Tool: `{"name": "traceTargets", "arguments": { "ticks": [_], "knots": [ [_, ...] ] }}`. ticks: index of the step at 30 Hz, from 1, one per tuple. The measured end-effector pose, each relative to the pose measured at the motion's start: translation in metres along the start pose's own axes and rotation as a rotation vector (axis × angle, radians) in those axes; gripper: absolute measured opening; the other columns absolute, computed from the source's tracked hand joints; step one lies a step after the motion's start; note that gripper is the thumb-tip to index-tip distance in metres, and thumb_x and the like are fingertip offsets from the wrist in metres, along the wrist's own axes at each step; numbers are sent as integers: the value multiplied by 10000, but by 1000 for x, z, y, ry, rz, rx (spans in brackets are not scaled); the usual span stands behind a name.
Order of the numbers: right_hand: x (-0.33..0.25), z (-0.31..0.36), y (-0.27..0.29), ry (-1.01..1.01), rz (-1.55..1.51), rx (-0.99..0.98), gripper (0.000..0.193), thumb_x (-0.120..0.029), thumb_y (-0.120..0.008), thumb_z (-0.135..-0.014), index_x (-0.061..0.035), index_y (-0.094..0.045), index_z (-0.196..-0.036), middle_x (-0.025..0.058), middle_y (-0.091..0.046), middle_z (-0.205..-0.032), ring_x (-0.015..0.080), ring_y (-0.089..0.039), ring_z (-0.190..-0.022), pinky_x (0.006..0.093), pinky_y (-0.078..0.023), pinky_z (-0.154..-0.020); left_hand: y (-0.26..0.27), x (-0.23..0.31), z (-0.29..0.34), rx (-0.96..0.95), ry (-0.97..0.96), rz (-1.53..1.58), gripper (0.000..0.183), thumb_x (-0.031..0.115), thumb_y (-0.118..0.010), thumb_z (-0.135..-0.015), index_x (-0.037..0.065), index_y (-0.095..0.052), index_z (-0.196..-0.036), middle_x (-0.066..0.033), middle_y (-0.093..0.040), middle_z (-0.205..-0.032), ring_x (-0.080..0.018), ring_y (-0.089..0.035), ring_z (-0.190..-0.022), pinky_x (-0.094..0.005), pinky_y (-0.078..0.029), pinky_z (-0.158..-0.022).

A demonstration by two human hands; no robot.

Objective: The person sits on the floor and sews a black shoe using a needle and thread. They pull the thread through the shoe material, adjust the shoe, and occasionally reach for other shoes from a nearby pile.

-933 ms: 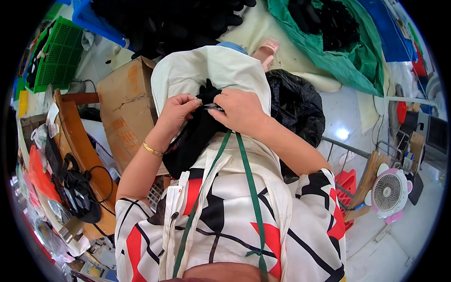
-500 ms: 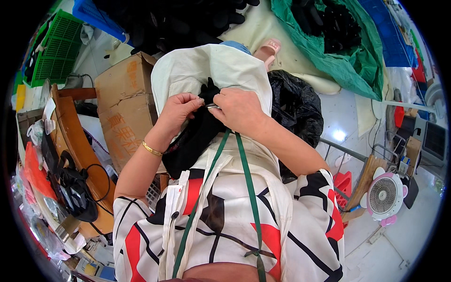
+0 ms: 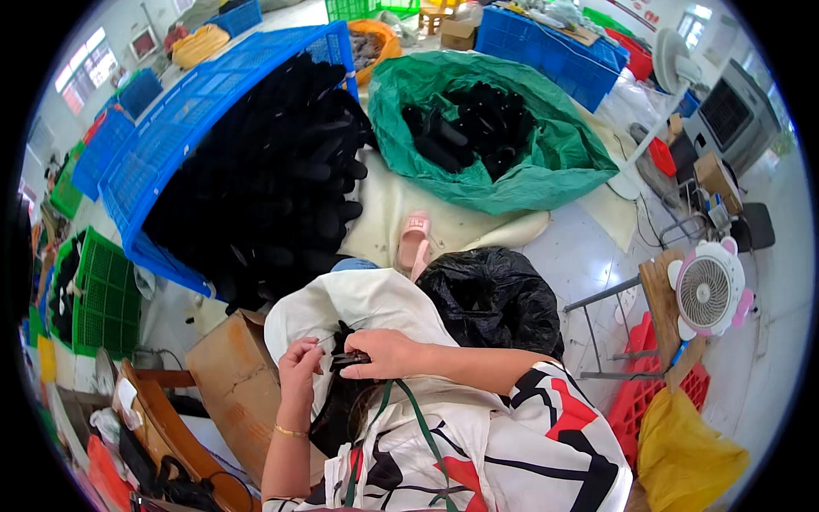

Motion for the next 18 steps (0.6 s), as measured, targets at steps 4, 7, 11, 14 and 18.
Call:
{"name": "traceTargets", "arguments": {
  "ticks": [4, 7, 11, 14, 18],
  "knots": [
    [14, 10, -15, -7, -50, -16, 469, -490, -639, -869, -58, -601, -1047, 140, -628, -965, 325, -618, -897, 405, -489, -756, -11, 38, 5, -103, -14, 501, 87, 68, -574, -880, 54, -587, -794, -134, -677, -1077, -96, -523, -516, -232, -468, -441],
    [18, 14, -22, -25, 31, -4, 366, -409, -643, -884, -69, -594, -1011, 121, -619, -957, 320, -619, -899, 415, -490, -754, -7, 56, 8, -153, 3, 811, 125, 158, -528, -925, 79, -518, -829, -98, -680, -903, -105, -485, -465, -240, -429, -389],
    [20, 22, -19, -3, 74, 39, 277, -330, -649, -886, -77, -582, -976, 109, -617, -953, 317, -622, -898, 424, -492, -754, 3, 84, 12, -185, -119, 590, 140, 143, -551, -925, 104, -493, -803, -7, -513, -674, -96, -401, -427, -228, -379, -385],
    [20, 28, -16, 22, 37, 79, 257, -323, -656, -873, -96, -584, -970, 106, -614, -947, 321, -622, -896, 432, -494, -736, 23, 64, 17, -102, -202, -169, 72, 82, -577, -907, 121, -528, -870, 17, -488, -663, -61, -418, -489, -184, -364, -459],
    [33, 28, -30, 44, 38, 209, 216, -308, -666, -845, -118, -596, -922, 114, -605, -922, 332, -617, -886, 449, -497, -702, -22, 42, 42, -329, -336, -1031, 379, 163, -704, -790, 29, -608, -1131, -97, -546, -806, -227, -533, -699, -317, -462, -655]
  ]
}}
Point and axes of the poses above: each hand's wrist, its own z-axis away from the middle knuckle, its own y-axis out of the back of the hand, x = y × z, the point moved 9 cm from there along -z, towards the middle knuckle
